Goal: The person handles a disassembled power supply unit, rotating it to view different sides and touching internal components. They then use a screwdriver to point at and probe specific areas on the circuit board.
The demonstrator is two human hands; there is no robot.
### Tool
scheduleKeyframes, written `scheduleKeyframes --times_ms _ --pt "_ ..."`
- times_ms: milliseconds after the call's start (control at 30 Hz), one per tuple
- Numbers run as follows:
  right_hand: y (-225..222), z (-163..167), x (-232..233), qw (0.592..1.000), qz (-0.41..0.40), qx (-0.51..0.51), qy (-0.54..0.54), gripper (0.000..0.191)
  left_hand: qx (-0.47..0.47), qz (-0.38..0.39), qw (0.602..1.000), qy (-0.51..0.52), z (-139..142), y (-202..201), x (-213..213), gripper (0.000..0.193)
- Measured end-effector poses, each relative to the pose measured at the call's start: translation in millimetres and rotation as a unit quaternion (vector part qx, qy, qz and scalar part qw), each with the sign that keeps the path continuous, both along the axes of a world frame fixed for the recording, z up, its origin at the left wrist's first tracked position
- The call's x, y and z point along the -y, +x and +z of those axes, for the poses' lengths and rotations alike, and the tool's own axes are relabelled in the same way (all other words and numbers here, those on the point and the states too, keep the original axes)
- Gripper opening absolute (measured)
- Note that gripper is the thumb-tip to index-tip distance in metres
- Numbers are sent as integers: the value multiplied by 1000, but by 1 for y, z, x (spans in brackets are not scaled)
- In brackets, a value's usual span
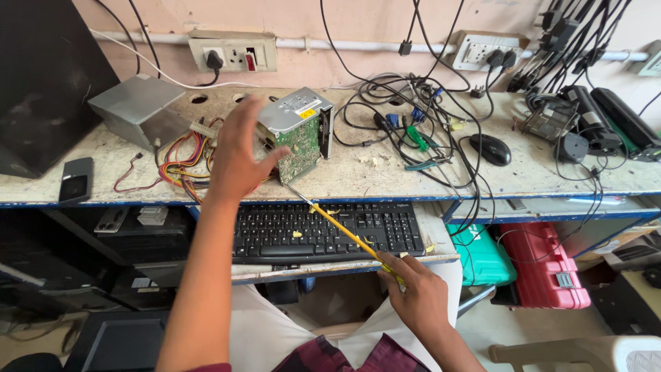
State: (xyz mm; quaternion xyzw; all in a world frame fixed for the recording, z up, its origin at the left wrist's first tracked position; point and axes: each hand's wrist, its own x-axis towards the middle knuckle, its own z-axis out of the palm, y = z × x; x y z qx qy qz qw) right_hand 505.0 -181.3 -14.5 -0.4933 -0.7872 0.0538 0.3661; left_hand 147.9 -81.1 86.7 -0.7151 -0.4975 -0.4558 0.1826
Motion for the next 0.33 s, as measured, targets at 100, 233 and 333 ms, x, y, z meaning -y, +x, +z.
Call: scheduleKeyframes --times_ms 100,233,333 --pt "0 -1 -1 1000 -3 3 -2 34 149 5 986 68 -38 6 -7 56" --pt "1 -1 -1 1000 3 -5 3 34 241 70 968 2 -88 21 -7 27" --pt "0 -1 -1 1000 0 -3 -4 34 215 62 975 12 -111 31 -11 23"
